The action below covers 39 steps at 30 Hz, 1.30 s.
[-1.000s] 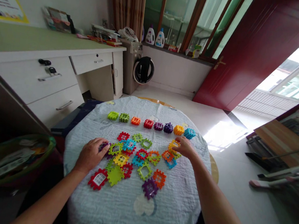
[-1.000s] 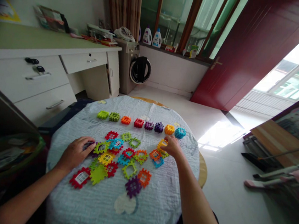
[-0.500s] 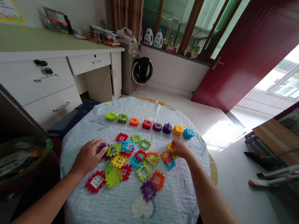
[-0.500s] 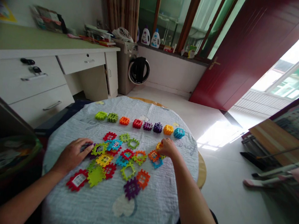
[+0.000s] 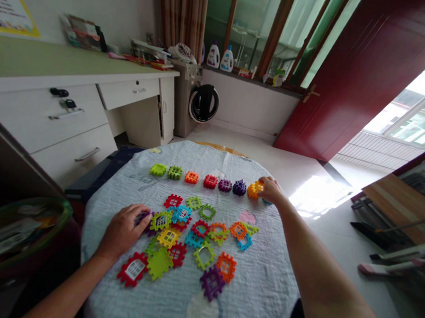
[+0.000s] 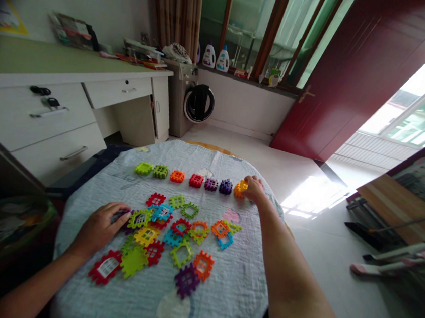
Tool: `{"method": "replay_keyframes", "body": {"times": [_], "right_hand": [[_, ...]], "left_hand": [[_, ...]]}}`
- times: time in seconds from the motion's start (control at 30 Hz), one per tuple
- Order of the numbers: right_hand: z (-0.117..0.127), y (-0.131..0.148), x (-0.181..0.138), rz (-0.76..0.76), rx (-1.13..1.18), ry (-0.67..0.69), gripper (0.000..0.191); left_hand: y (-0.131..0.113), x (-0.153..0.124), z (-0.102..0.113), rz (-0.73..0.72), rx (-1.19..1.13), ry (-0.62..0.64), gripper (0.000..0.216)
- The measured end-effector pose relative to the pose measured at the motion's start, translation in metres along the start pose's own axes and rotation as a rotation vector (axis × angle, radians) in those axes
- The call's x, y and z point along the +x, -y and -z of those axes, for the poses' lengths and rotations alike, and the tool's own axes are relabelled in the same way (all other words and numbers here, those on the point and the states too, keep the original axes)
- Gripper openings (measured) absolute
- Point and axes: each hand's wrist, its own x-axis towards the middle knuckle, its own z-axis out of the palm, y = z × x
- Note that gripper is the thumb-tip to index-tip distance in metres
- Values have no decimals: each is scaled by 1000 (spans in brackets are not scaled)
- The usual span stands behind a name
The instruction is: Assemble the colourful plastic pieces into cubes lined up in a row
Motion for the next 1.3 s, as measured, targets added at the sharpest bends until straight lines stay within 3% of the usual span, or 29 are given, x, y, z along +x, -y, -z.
{"method": "replay_keyframes", "body": {"times": [0.37, 0.63, 0.83, 1.07, 1.17, 1.3], "right_hand": [[-22, -4, 22, 8, -13, 58, 52], [-6, -3, 11, -3, 17, 16, 68], [6, -8, -52, 24, 207, -175, 51], [-19, 10, -153, 158, 274, 87, 40], [-28, 27, -172, 201, 304, 80, 44], [-40, 52, -174, 217, 268, 52, 52]], "left_hand": [[-5, 1, 3, 23, -13, -15, 30], [-5, 1, 3, 35, -28, -12, 31], [-4, 1, 3, 32, -23, -25, 34], [-8, 2, 4, 8, -17, -18, 40], [-10, 1, 5, -11, -11, 8, 41], [-11, -1, 5, -41, -14, 41, 39]]}}
